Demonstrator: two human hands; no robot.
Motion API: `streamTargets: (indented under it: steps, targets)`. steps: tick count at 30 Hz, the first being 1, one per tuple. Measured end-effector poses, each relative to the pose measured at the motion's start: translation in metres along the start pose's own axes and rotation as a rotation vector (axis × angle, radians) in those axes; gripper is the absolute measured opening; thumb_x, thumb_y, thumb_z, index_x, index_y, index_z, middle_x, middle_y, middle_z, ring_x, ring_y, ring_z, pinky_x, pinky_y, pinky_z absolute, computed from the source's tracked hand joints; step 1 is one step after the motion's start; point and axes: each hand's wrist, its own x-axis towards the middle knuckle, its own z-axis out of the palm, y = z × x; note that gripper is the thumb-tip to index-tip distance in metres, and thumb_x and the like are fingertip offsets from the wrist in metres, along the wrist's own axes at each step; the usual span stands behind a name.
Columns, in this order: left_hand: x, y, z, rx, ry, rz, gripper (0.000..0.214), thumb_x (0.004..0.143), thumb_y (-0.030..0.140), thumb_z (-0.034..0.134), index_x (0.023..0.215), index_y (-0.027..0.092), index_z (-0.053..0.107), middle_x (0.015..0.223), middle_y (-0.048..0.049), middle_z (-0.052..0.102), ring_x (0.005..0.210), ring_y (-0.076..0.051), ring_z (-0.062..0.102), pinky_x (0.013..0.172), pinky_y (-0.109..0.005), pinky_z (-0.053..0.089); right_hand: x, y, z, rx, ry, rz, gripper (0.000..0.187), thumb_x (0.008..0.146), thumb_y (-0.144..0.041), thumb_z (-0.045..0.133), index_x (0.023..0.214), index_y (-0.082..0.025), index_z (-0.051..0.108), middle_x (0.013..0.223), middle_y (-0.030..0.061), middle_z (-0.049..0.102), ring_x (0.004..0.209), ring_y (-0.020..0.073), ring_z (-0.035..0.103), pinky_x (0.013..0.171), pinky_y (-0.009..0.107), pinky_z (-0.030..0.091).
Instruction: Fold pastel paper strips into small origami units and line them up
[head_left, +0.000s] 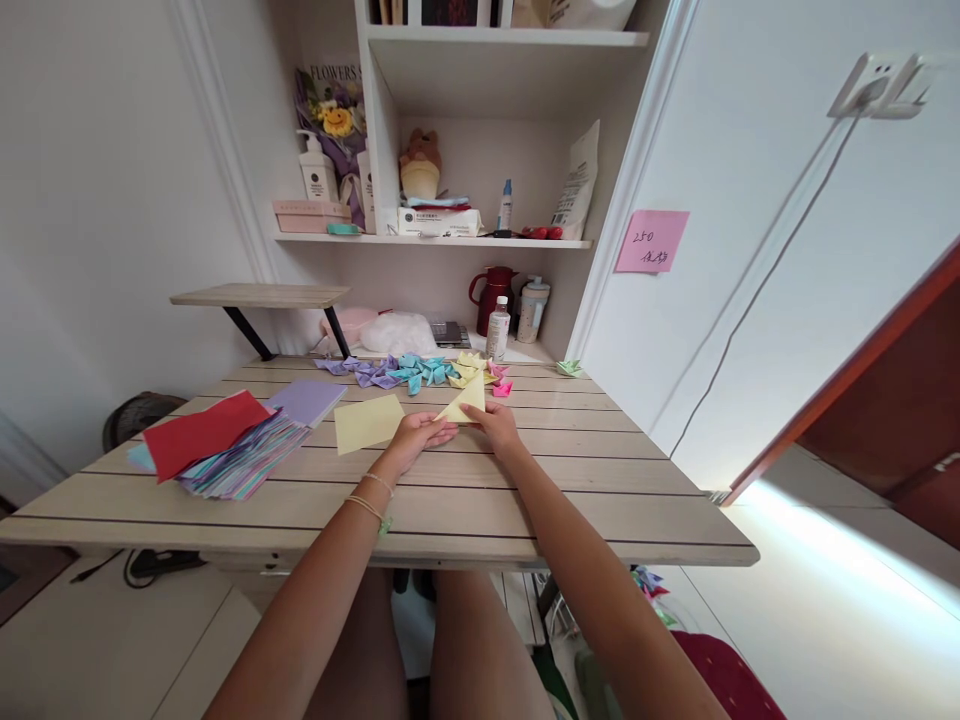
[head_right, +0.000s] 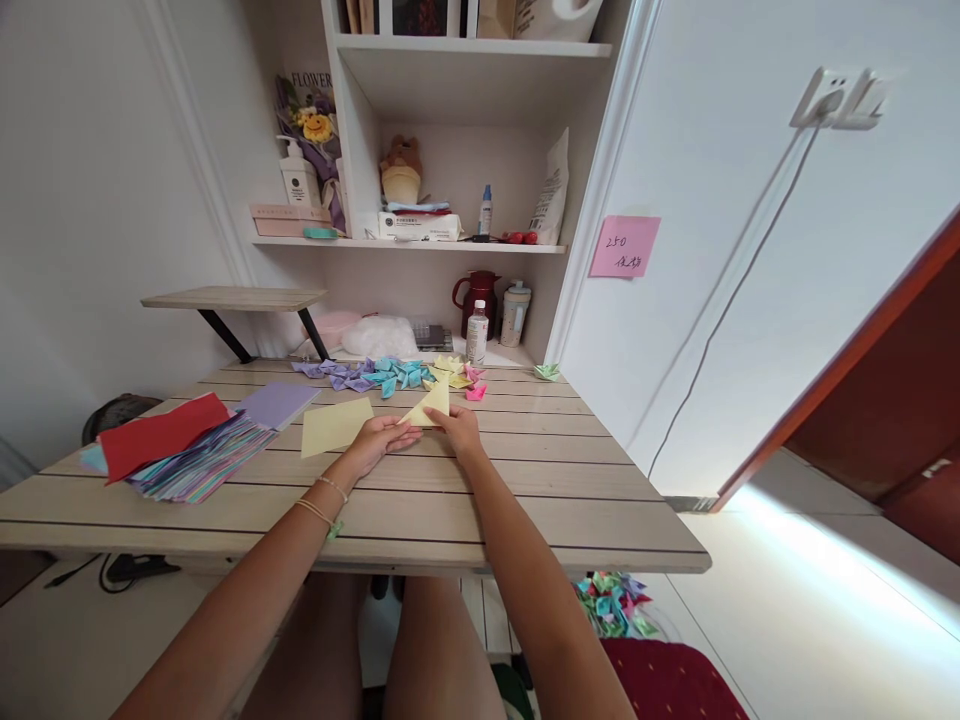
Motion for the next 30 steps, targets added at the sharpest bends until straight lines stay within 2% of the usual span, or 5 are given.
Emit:
streamTargets:
  steps: [4, 8, 18, 26, 30]
  targets:
    - [-0.0009, 0.0006, 0.0009, 0.028, -0.008, -0.016, 0.029, 0.062, 0.023, 0.074, 0.085, 0.007, 0.064, 0.082, -0.0147, 0.069, 0.075, -0.02, 0.068, 0.073, -0.028, 0.055, -0.0023, -0.0001, 0.0021, -0.037, -0.067, -0.002, 0.036, 0.047, -0.036, 0.077, 0.075, -0.013, 0.071, 0.071, 0.0056, 0.068, 0.07, 0.0194, 0.062, 0.063, 0.03, 0.051]
    - [0.0006, -0.0019, 0.0005, 0.06, 0.022, 0.002, 0.03, 0.058, 0.017, 0.076, 0.084, 0.007, 0.065, 0.079, -0.0123, 0.07, 0.072, -0.02, 0.068, 0.073, -0.026, 0.055, -0.0048, 0.0006, 0.005, -0.089, -0.101, -0.011, 0.031, 0.048, -0.034, 0.077, 0.071, -0.014, 0.071, 0.067, 0.0037, 0.068, 0.066, 0.018, 0.061, 0.061, 0.028, 0.049]
    - [0.0044, -0.0078, -0.0021, 0.058, 0.018, 0.03, 0.029, 0.056, 0.014, 0.077, 0.081, 0.006, 0.064, 0.076, -0.0131, 0.07, 0.069, -0.02, 0.068, 0.071, -0.025, 0.056, -0.0034, 0.0043, 0.0035, -0.113, -0.086, 0.015, 0.026, 0.049, -0.033, 0.076, 0.064, -0.013, 0.07, 0.064, 0.0044, 0.066, 0.062, 0.0158, 0.058, 0.058, 0.026, 0.047]
    - [0.0036, -0.0085, -0.0021, 0.07, 0.005, 0.029, 0.03, 0.056, 0.015, 0.077, 0.082, 0.006, 0.064, 0.075, -0.0123, 0.07, 0.07, -0.019, 0.068, 0.073, -0.025, 0.055, -0.0073, 0.0006, 0.0053, -0.116, -0.077, 0.0, 0.03, 0.048, -0.034, 0.076, 0.069, -0.013, 0.071, 0.066, 0.0041, 0.067, 0.062, 0.015, 0.057, 0.058, 0.026, 0.046]
    - [0.0057, -0.0087, -0.0024, 0.064, 0.038, 0.051, 0.031, 0.054, 0.015, 0.078, 0.081, 0.006, 0.064, 0.074, -0.0117, 0.07, 0.069, -0.02, 0.068, 0.073, -0.027, 0.056, -0.0073, 0.0006, 0.0057, -0.124, -0.069, -0.006, 0.031, 0.049, -0.036, 0.075, 0.067, -0.012, 0.07, 0.065, 0.0039, 0.066, 0.059, 0.0134, 0.055, 0.056, 0.025, 0.044]
